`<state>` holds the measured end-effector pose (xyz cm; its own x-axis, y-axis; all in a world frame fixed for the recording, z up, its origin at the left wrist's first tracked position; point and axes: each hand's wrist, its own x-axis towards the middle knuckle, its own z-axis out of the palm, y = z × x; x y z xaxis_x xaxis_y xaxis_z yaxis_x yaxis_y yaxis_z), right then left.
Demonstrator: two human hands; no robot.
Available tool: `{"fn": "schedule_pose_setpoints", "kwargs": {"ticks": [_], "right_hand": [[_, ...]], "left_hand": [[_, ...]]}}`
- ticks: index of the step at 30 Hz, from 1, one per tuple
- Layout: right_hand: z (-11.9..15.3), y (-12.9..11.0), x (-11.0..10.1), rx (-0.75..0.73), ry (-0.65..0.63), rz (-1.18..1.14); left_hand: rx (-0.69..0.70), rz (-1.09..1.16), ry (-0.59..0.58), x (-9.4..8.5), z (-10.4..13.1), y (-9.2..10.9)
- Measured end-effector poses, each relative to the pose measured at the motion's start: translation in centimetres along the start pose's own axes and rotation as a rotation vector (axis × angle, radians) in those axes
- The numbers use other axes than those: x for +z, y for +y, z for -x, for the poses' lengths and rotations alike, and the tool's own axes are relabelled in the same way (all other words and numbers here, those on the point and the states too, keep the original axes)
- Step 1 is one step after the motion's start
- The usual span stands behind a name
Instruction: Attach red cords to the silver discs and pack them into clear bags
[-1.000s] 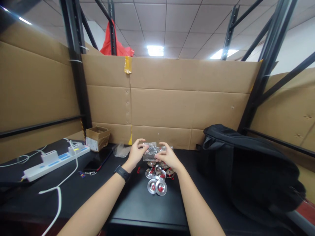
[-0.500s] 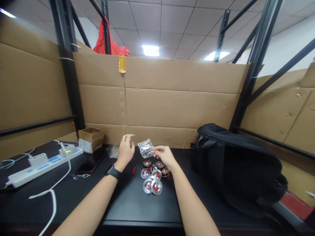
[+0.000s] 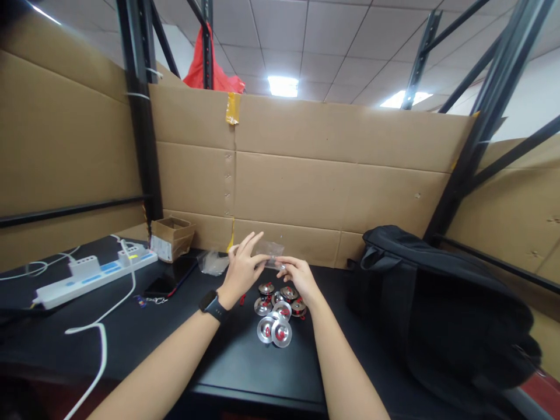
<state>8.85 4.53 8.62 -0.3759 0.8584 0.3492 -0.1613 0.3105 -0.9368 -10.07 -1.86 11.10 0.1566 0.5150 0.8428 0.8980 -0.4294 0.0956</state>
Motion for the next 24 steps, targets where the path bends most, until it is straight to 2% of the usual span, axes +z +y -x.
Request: {"fn": "schedule_pose_setpoints", "kwargs": {"ticks": [3, 8, 10, 12, 14, 16, 18, 20, 22, 24], "right_hand": [[0.1, -0.1, -0.1, -0.054, 0.013, 0.107], [0.0, 0.1, -0.5, -0.224, 0.223, 0.287], [0.0, 0.2, -0.5, -0.223, 0.213, 0.287], [0.0, 0.4, -0.4, -0.178, 0.142, 0.265], [0.0, 0.7, -0.2, -0.13, 0.081, 0.239], [-0.1, 1.1, 0.0, -0.085, 0.116, 0.206], [-0.3, 1.6, 0.1, -0.041, 0.245, 0.156], [-0.5, 2.2, 0.1, 0.002, 0.359, 0.091], [-0.7, 2.5, 0.0, 0.035, 0.403, 0.036], [-0.7, 2.5, -0.1, 0.067, 0.412, 0.01]], "left_hand": [[-0.029, 0.016, 0.015, -0.1, 0.0, -0.9], [-0.032, 0.097, -0.084, 0.5, 0.1, -3.2], [-0.025, 0.136, -0.153, 0.7, 0.2, -4.0], [-0.014, 0.158, -0.207, 1.0, 0.3, -4.6], [-0.026, 0.155, -0.2, 1.2, 0.4, -4.8], [-0.092, 0.139, -0.113, 1.3, 0.4, -4.6], [-0.182, 0.128, -0.002, 1.1, 0.3, -3.9], [-0.204, 0.136, 0.054, 0.7, 0.2, -2.9], [-0.127, 0.166, 0.032, 0.3, 0.2, -1.5], [-0.01, 0.207, -0.049, 0.1, 0.2, -0.2]]}}
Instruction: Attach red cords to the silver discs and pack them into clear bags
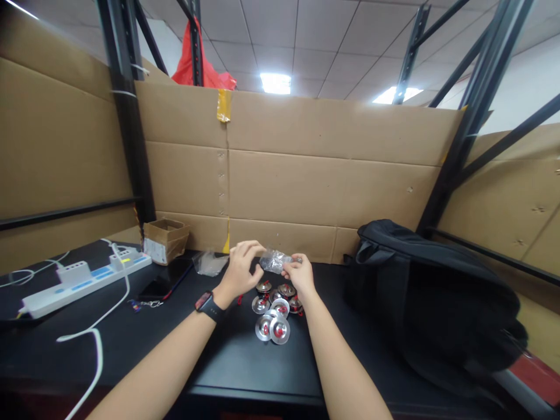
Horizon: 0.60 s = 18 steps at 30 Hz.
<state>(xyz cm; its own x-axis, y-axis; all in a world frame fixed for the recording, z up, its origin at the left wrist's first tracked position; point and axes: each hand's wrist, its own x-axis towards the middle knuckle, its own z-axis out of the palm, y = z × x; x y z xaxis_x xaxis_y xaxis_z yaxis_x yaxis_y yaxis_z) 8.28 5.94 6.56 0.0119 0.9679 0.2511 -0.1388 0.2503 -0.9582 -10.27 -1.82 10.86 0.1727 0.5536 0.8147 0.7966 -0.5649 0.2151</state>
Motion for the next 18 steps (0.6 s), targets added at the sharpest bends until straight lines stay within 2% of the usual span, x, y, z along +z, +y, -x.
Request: {"fn": "schedule_pose_setpoints", "kwargs": {"ticks": [3, 5, 10, 15, 18], "right_hand": [[0.1, -0.3, -0.1, 0.052, 0.003, -0.039], [0.2, -0.4, -0.1, 0.075, -0.01, -0.088], [0.2, -0.2, 0.2, 0.043, -0.056, -0.039], [0.2, -0.3, 0.4, -0.041, -0.058, 0.024], [0.3, -0.8, 0.3, -0.033, -0.048, 0.036]], "left_hand": [[0.105, 0.055, -0.152, 0.8, 0.1, 1.0], [0.125, 0.077, -0.195, 1.4, 0.3, 0.7], [0.095, 0.011, -0.163, 2.0, 0.6, -0.9], [0.078, -0.116, -0.144, 1.4, 0.3, -2.1], [-0.008, -0.204, -0.089, 0.6, 0.1, -3.7]]}}
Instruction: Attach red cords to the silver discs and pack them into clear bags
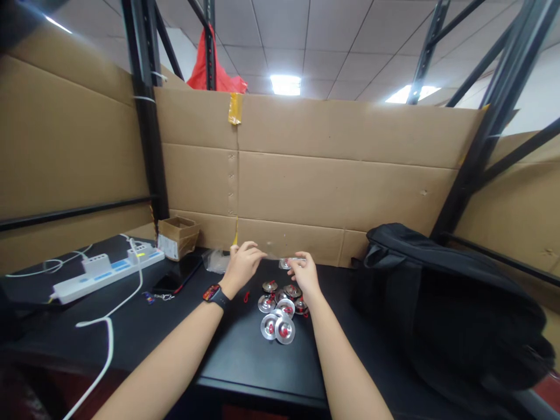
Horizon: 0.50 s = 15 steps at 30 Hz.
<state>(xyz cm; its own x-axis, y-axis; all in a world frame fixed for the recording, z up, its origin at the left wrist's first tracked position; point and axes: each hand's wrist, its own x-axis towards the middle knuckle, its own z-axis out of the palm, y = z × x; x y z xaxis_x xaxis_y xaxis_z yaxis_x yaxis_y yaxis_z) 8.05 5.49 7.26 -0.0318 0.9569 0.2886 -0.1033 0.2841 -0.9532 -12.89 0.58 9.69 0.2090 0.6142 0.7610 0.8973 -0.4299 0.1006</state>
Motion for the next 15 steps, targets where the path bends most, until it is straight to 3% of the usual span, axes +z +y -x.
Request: {"fn": "schedule_pose_setpoints", "kwargs": {"ticks": [4, 6, 10, 13, 15], "right_hand": [[0.0, -0.3, -0.2, 0.008, -0.048, 0.001], [0.0, -0.3, -0.3, -0.005, -0.092, -0.015], [0.0, -0.3, -0.3, -0.023, -0.14, -0.036], [-0.1, -0.4, -0.5, -0.044, -0.131, -0.03], [-0.2, -0.4, -0.6, -0.057, -0.121, -0.023]], "left_hand": [[-0.297, -0.171, 0.116, -1.4, 0.4, -4.0], [-0.4, -0.254, 0.103, -2.2, 0.8, -5.9], [-0.556, -0.342, -0.108, -3.4, 1.6, -7.9], [-0.621, -0.401, -0.306, -3.5, 1.9, -7.6], [-0.605, -0.459, -0.362, -3.3, 1.9, -6.9]]}}
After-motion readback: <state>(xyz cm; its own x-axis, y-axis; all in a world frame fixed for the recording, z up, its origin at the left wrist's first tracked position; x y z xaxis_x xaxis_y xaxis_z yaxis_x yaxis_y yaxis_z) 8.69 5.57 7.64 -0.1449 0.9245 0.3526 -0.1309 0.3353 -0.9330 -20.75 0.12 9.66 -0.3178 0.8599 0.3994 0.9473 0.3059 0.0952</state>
